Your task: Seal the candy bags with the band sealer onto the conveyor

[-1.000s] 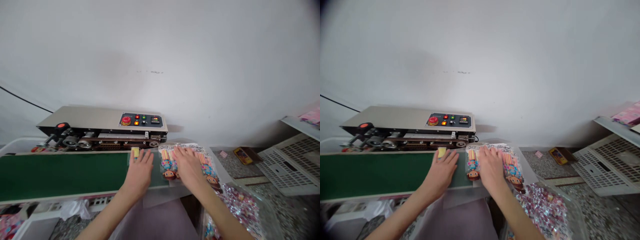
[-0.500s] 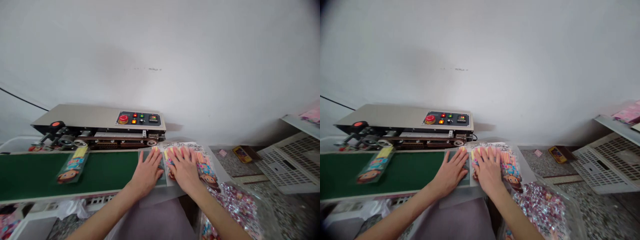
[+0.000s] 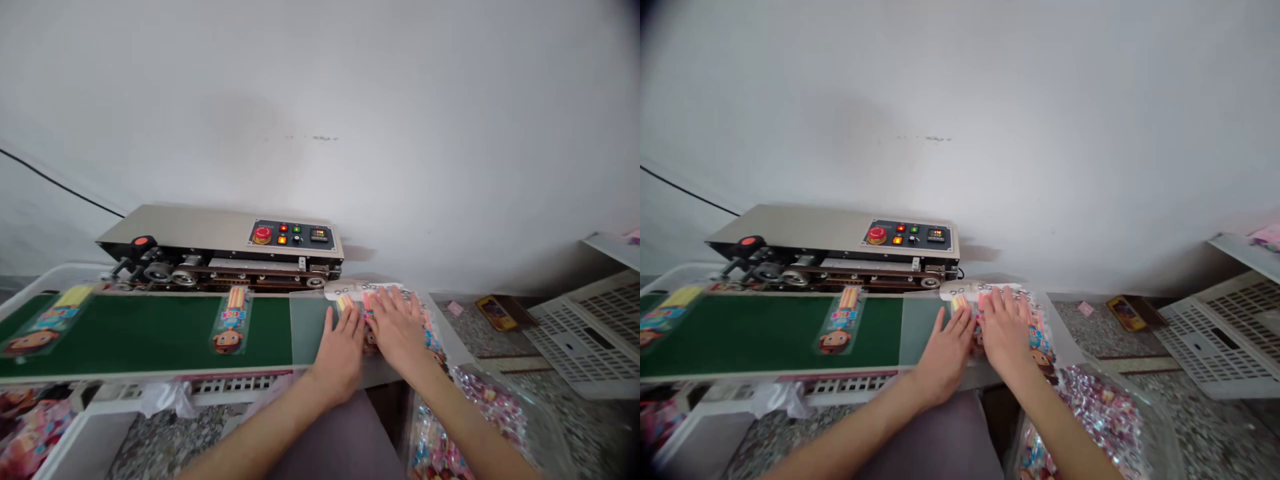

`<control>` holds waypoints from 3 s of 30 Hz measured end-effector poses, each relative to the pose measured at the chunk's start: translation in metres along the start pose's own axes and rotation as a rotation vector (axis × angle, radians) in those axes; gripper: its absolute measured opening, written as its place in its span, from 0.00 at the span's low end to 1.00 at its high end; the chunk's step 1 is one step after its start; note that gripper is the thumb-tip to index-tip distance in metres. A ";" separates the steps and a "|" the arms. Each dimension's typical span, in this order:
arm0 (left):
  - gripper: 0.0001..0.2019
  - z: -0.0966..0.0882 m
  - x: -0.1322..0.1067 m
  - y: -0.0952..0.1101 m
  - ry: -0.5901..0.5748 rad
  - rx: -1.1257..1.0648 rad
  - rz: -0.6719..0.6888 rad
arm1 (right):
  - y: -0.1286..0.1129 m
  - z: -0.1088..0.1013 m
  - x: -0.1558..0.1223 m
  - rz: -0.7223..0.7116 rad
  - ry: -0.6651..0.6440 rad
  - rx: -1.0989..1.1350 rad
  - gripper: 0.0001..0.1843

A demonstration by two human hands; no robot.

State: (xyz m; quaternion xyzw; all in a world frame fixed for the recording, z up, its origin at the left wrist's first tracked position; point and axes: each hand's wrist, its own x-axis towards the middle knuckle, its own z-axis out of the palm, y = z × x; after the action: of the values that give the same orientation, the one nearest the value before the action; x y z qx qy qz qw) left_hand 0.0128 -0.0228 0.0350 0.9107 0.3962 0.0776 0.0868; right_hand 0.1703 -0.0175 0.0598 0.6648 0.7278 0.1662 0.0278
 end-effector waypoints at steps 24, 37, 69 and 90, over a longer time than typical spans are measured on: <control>0.27 0.014 -0.021 -0.068 0.051 0.087 0.063 | -0.015 0.015 -0.010 -0.072 -0.054 0.111 0.26; 0.26 0.001 -0.008 -0.044 0.113 0.053 0.071 | 0.011 0.013 -0.010 -0.026 0.012 0.096 0.26; 0.26 0.003 -0.036 -0.072 0.096 0.163 -0.060 | -0.034 0.011 -0.006 -0.082 -0.022 0.284 0.25; 0.25 -0.002 -0.032 -0.063 0.048 0.186 -0.082 | -0.024 0.010 -0.009 -0.006 0.030 0.214 0.25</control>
State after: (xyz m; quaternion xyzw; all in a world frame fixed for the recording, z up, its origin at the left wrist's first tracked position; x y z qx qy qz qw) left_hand -0.0535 -0.0040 0.0212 0.8958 0.4406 0.0586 -0.0042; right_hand 0.1506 -0.0255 0.0418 0.6592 0.7437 0.0976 -0.0537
